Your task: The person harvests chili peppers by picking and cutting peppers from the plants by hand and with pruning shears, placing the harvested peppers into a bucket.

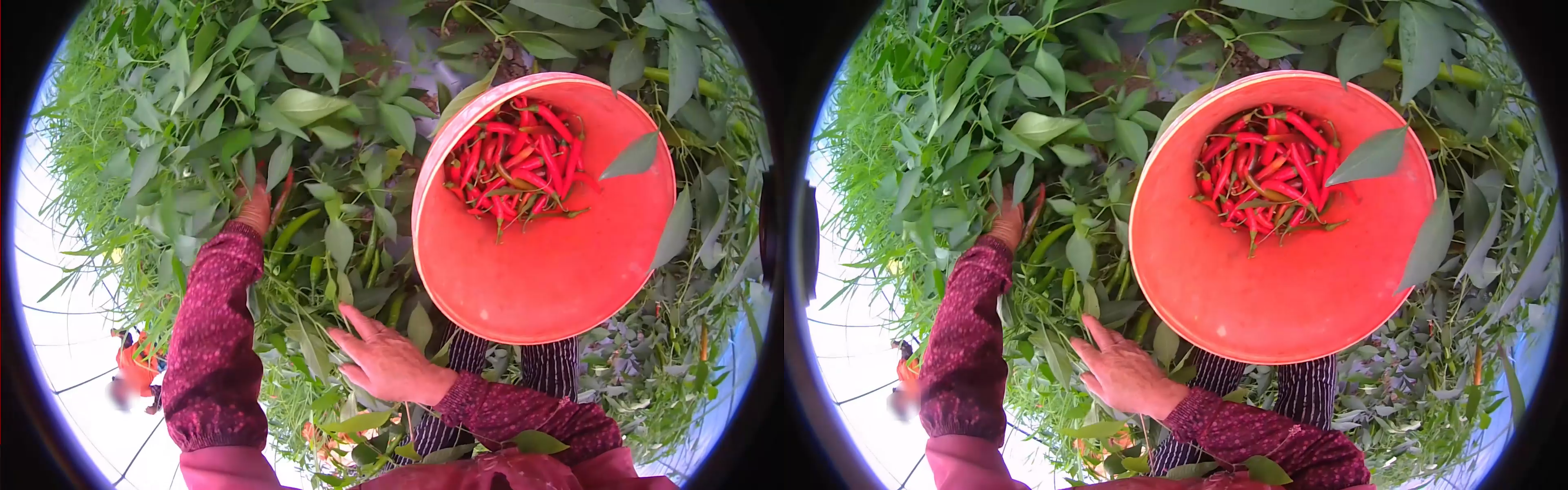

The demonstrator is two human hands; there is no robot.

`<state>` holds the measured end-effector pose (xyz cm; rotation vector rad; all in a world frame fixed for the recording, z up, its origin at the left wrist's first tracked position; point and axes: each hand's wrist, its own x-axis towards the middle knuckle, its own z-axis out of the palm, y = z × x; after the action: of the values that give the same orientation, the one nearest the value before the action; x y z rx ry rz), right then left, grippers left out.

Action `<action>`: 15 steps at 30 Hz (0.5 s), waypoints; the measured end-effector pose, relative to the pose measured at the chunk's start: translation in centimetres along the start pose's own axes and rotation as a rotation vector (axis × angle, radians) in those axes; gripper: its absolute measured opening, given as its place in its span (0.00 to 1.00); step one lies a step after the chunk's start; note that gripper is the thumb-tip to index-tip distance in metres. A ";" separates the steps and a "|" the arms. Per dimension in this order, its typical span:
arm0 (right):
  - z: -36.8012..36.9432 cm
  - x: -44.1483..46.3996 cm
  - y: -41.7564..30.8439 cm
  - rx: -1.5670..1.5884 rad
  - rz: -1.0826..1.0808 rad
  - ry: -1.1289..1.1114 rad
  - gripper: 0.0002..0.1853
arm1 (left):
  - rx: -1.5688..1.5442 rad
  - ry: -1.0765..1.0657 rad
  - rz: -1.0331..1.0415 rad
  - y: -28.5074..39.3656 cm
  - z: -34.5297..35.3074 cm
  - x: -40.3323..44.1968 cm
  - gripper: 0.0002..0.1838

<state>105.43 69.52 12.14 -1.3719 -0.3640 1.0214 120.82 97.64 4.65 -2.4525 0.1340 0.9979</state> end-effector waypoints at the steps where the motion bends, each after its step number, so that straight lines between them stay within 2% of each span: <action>1: -0.2 0.0 -0.1 0.005 0.011 -0.016 0.29 | -0.323 -0.020 -0.140 0.9 -0.4 0.5 0.24; 4: -0.1 -0.1 0.1 -0.005 -0.007 0.017 0.28 | -1.336 0.051 -0.596 3.0 -2.1 0.0 0.23; 6: 0.2 -0.2 0.1 -0.004 -0.015 0.027 0.28 | -1.590 0.098 -0.730 3.6 -3.6 -0.6 0.23; 7: 0.3 -0.2 0.1 -0.004 -0.010 0.018 0.28 | -1.595 0.102 -0.730 2.8 -3.1 -0.8 0.23; 10: -0.1 -0.2 -0.1 -0.003 0.000 -0.003 0.28 | -0.378 0.335 0.128 -0.6 -0.2 -2.8 0.14; 11: -0.2 -0.1 -0.3 0.016 0.004 -0.016 0.28 | -0.378 0.345 0.132 -0.5 -0.7 -3.4 0.14; 13: -0.3 0.1 -0.3 0.000 -0.002 -0.017 0.28 | -1.214 0.034 0.055 -0.7 -1.9 -5.1 0.10; 14: -0.2 0.0 -0.3 -0.006 0.002 -0.025 0.28 | -1.214 0.041 0.059 -0.4 -2.8 -5.9 0.10; 15: -0.2 0.0 -0.3 0.003 -0.002 -0.014 0.28 | -1.056 0.064 0.094 -0.1 -3.7 -6.7 0.10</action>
<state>105.70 69.40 12.35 -1.3618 -0.3741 1.0306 118.35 95.35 11.52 -3.4387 -0.3575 1.2273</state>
